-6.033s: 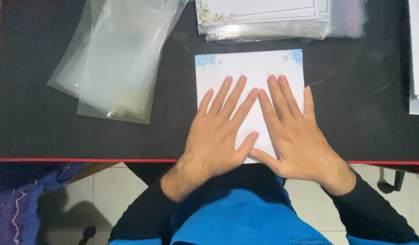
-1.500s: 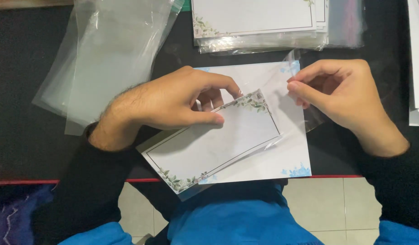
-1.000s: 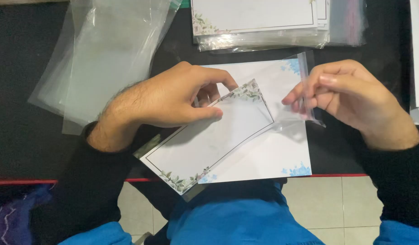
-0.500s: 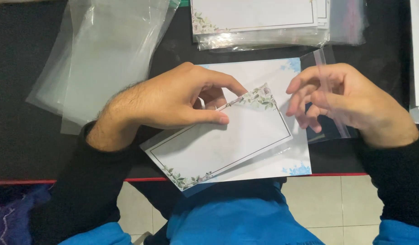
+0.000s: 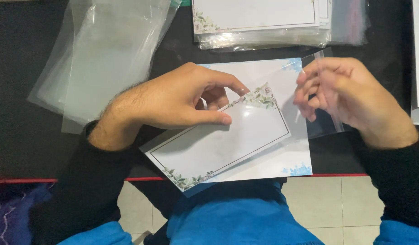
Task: Putting printed cards into clear plastic sleeves
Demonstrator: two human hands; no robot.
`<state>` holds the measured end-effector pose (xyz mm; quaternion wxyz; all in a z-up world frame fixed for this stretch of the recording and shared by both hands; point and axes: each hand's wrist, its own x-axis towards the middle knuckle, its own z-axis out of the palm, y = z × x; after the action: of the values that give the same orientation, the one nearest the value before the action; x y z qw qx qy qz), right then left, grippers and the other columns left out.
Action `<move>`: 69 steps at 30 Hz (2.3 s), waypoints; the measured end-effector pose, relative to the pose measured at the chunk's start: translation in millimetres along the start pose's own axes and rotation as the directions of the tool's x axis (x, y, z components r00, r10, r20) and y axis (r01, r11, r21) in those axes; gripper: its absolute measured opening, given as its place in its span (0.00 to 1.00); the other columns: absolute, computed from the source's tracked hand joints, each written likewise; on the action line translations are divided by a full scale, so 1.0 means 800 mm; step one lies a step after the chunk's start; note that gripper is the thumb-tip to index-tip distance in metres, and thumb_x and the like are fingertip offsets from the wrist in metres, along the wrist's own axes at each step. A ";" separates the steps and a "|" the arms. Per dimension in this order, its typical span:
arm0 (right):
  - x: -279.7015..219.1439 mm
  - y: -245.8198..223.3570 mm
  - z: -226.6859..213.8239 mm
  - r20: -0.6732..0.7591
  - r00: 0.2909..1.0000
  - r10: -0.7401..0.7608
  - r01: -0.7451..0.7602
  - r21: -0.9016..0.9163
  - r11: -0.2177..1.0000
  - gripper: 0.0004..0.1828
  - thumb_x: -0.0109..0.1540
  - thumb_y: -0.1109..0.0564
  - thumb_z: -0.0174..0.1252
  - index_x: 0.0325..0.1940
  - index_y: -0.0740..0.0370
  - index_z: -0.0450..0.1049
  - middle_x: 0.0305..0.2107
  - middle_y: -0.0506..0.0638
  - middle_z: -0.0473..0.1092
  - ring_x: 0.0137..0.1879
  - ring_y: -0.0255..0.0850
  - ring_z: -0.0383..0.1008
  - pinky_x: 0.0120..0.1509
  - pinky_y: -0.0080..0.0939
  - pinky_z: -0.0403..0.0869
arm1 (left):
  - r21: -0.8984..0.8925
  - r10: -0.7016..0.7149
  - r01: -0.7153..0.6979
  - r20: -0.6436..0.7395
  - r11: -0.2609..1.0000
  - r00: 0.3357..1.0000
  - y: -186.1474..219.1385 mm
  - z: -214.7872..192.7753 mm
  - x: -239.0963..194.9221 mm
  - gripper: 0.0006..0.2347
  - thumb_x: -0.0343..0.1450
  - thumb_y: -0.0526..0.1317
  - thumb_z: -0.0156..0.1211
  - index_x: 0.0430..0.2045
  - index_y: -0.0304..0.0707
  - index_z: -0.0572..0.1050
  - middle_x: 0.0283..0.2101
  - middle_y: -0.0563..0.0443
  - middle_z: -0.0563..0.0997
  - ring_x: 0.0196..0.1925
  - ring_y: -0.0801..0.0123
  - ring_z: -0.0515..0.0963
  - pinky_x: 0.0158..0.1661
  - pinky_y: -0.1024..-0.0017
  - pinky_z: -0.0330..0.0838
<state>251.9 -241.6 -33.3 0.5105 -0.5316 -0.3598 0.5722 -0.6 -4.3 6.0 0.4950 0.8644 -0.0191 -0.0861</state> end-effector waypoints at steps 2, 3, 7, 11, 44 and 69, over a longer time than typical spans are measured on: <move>-0.002 -0.001 -0.003 0.040 0.997 -0.066 0.063 0.079 0.995 0.27 0.69 0.36 0.60 0.49 0.64 0.75 0.35 0.58 0.78 0.32 0.44 0.79 0.33 0.38 0.79 | -0.001 -0.002 0.002 -0.008 1.000 1.000 -0.002 0.000 0.000 0.22 0.69 0.46 0.68 0.57 0.42 0.75 0.32 0.59 0.80 0.34 0.77 0.79 0.34 0.77 0.77; -0.004 -0.004 0.000 -0.013 0.996 -0.089 0.089 0.009 0.996 0.27 0.65 0.34 0.63 0.47 0.62 0.75 0.32 0.53 0.74 0.33 0.39 0.75 0.34 0.34 0.77 | 0.022 0.009 -0.008 -0.028 1.000 1.000 -0.004 0.000 0.000 0.22 0.69 0.45 0.67 0.58 0.42 0.75 0.33 0.59 0.81 0.34 0.77 0.79 0.34 0.77 0.76; -0.004 -0.021 0.024 -0.226 0.967 -0.113 0.010 -0.411 0.912 0.04 0.63 0.67 0.62 0.42 0.68 0.76 0.24 0.55 0.72 0.28 0.41 0.71 0.33 0.35 0.74 | 0.044 0.005 -0.002 -0.067 0.999 0.998 -0.003 -0.001 0.001 0.20 0.69 0.44 0.67 0.56 0.42 0.76 0.31 0.60 0.82 0.31 0.78 0.80 0.32 0.78 0.76; -0.006 -0.008 0.008 -0.271 0.956 -0.110 0.025 -0.299 0.954 0.02 0.64 0.64 0.63 0.39 0.63 0.75 0.24 0.56 0.72 0.28 0.40 0.72 0.36 0.34 0.75 | 0.102 -0.019 0.029 -0.100 0.994 0.995 -0.002 0.001 0.003 0.18 0.70 0.43 0.66 0.54 0.41 0.78 0.22 0.61 0.75 0.25 0.77 0.74 0.31 0.75 0.71; 0.000 -0.014 0.035 -0.173 0.931 -0.320 0.170 -0.571 0.803 0.11 0.57 0.70 0.69 0.40 0.67 0.76 0.50 0.60 0.69 0.56 0.45 0.75 0.65 0.40 0.82 | 0.052 -0.043 0.047 -0.066 0.998 0.997 0.000 -0.003 0.001 0.19 0.69 0.47 0.67 0.53 0.48 0.79 0.33 0.57 0.82 0.35 0.75 0.79 0.35 0.75 0.77; -0.009 -0.013 0.018 -0.208 0.964 -0.166 0.068 -0.409 0.910 0.02 0.59 0.64 0.63 0.33 0.60 0.77 0.54 0.56 0.70 0.60 0.41 0.72 0.59 0.36 0.73 | 0.084 0.031 -0.030 -0.003 0.996 1.000 -0.002 0.007 0.001 0.19 0.68 0.47 0.68 0.52 0.43 0.77 0.31 0.56 0.83 0.32 0.73 0.81 0.34 0.74 0.78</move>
<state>239.1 -244.1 -19.4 0.4645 -0.6663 -0.4364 0.3871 -0.5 -8.5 2.0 0.4598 0.8841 -0.0348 -0.0756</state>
